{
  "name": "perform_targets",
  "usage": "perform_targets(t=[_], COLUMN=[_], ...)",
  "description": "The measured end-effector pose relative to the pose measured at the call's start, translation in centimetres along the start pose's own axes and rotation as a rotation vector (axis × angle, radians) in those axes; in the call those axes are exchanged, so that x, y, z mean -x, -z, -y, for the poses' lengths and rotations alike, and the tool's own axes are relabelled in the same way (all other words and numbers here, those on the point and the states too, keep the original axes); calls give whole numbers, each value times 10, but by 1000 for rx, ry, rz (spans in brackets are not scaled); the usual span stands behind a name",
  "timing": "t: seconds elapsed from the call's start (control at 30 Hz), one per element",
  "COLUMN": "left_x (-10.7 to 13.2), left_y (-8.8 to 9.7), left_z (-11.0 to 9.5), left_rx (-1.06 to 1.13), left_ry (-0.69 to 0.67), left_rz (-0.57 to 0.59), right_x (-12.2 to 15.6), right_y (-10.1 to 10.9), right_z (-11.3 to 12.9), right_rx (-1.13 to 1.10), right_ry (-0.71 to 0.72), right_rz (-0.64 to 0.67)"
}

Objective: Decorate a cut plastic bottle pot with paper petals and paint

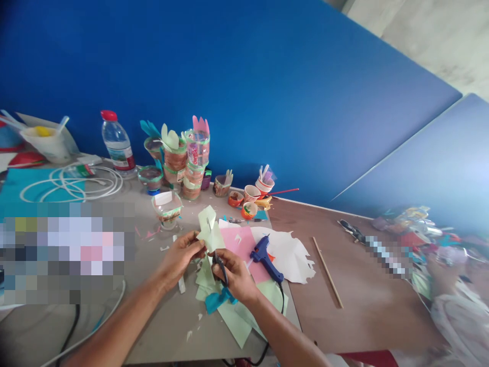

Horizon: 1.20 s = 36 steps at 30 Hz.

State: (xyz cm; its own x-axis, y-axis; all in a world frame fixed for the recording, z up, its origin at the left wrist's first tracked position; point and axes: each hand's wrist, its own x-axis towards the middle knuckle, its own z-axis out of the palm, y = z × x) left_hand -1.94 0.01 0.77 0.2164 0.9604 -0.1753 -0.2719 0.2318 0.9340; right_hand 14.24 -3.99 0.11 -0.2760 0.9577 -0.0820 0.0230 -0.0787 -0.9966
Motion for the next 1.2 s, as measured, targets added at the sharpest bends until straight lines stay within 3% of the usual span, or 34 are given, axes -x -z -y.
perform_targets(t=[0.3, 0.63, 1.0, 1.2], left_x=[1, 0, -1, 0], left_y=[-3, -2, -1, -2], left_z=[-5, 1, 1, 2], left_rx=[-53, -89, -163, -208], left_ry=[8, 36, 40, 13], left_rz=[76, 80, 114, 142], right_x=[-1, 1, 2, 4], right_y=[-8, -13, -9, -2], right_z=[-7, -13, -22, -14], right_rx=[-25, -126, -201, -204], right_ry=[19, 41, 77, 51], right_rz=[-11, -17, 14, 60])
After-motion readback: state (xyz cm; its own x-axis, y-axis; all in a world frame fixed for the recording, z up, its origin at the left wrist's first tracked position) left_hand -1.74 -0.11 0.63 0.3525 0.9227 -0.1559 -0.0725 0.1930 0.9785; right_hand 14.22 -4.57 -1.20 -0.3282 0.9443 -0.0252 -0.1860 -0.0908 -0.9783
